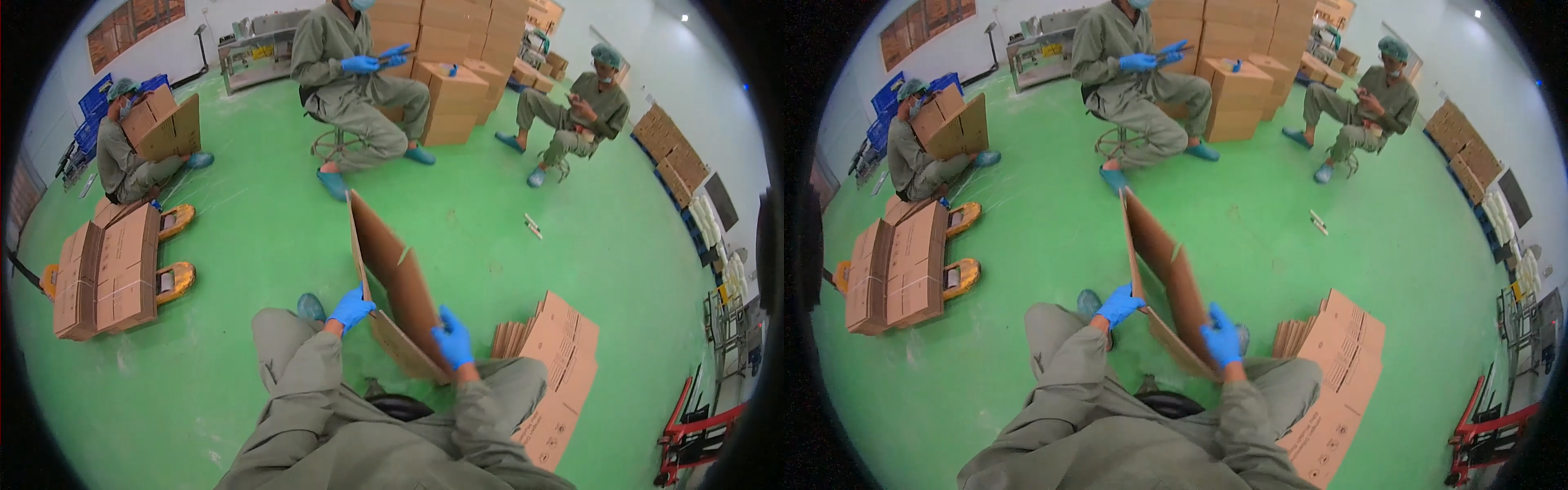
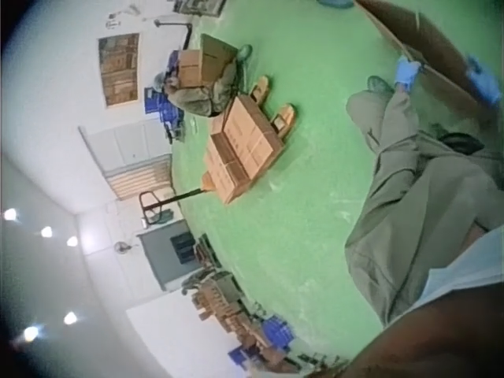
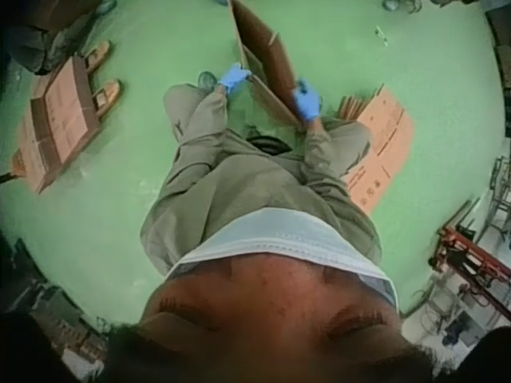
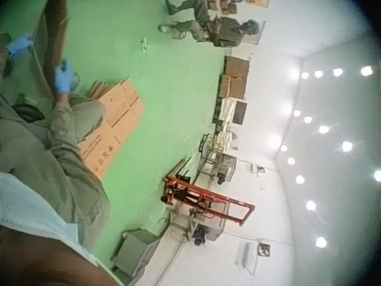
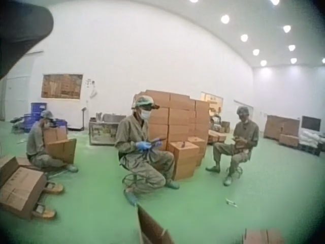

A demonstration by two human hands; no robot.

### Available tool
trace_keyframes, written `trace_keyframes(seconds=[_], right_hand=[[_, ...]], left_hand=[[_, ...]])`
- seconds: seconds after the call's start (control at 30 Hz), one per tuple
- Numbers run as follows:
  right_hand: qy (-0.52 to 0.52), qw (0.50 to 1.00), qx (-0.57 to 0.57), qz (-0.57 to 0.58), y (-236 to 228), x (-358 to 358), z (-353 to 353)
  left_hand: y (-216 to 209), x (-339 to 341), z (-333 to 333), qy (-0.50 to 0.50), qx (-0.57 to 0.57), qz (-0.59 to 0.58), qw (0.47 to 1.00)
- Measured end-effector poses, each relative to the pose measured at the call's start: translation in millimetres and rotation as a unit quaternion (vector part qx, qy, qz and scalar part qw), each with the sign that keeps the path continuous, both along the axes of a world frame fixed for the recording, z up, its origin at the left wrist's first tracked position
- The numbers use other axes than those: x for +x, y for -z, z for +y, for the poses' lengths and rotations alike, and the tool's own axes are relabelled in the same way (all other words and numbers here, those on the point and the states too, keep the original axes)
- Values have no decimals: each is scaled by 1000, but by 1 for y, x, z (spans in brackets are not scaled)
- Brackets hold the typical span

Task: Assemble cardboard boxes by folding flaps and stacking them.

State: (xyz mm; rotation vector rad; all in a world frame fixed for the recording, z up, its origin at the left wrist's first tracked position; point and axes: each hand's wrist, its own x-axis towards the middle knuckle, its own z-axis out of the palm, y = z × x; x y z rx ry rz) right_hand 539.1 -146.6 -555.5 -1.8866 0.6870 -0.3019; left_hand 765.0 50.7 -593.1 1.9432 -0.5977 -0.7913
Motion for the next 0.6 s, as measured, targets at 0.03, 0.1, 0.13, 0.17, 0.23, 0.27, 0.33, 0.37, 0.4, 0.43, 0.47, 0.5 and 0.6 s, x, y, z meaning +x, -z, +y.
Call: trace_keyframes(seconds=[0.03, 0.1, 0.13, 0.17, 0.23, 0.27, 0.33, 0.37, 0.4, 0.43, 0.47, 0.5, 0.6], right_hand=[[46, 998, -47, 17, -10, -10, -25], [137, 987, -36, -82, -1, -22, -72], [152, 984, 5, -96, 0, -15, -85], [173, 978, 43, -107, 3, -8, -93], [184, 980, -43, -56, 15, 12, -94], [189, 972, -139, -3, 21, 15, -95], [168, 979, -115, -9, 23, 15, -98], [143, 985, -95, -14, 23, 11, -99], [153, 984, -93, -9, 21, 6, -101], [139, 983, -115, 25, 3, 15, -93], [128, 981, -128, 67, -2, 17, -89], [132, 981, -125, 68, -2, 16, -88], [132, 976, -153, 85, -7, 12, -101]], left_hand=[[-23, -22, 2, 19, 7, 13, 1000], [-93, -58, 15, 69, 73, 20, 995], [-72, -68, 37, 110, 38, -14, 993], [-54, -88, 51, 110, 49, -13, 993], [-33, -122, 64, 161, 61, -82, 982], [-36, -128, 60, 167, 68, -81, 980], [-50, -139, 37, 50, 122, -386, 913], [-68, -143, 17, 61, 120, -384, 913], [-93, -143, -9, 81, 4, -411, 908], [-115, -142, -21, 84, -116, -443, 885], [-116, -150, -36, 88, -117, -443, 885], [-111, -157, -51, 209, 41, -370, 904], [-95, -142, -87, 394, 169, -264, 864]])
